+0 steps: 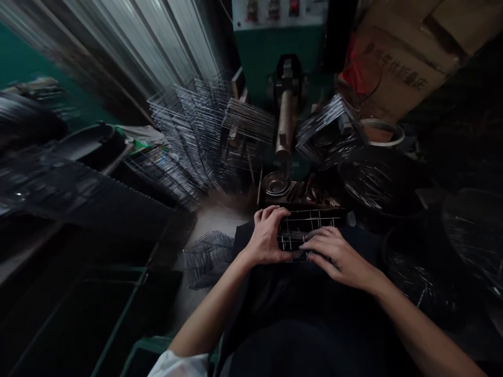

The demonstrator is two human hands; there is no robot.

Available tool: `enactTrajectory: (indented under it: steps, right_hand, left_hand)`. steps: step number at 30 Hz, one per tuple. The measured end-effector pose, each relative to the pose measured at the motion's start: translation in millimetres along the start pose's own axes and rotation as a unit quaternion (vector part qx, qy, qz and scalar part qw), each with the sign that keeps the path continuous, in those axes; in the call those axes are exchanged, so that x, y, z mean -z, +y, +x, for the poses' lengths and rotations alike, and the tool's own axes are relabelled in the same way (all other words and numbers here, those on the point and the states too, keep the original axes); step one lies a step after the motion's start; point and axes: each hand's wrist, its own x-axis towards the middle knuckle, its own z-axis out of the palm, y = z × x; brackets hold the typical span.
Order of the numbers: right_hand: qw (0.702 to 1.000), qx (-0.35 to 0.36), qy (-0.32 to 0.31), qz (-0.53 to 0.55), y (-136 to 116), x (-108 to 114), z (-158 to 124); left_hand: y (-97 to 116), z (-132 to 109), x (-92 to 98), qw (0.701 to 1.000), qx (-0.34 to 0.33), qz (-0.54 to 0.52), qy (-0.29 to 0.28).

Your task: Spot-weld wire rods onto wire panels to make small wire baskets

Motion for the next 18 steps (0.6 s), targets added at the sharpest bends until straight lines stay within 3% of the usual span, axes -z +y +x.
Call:
enactTrajectory:
  steps: [8,18]
  right_hand:
    - [0.998,-0.012,0.056,-0.032,1.7,15.2,28.1]
    - [0.968,0.024,0.098,-0.231,34.6,-42.9,65.2]
  left_hand:
    - [-20.0,20.9,27.2,0.999,0.021,0.001,0.043]
    - [-45.5,38.8,14.8,0.997,0.029,-0.022,0.072]
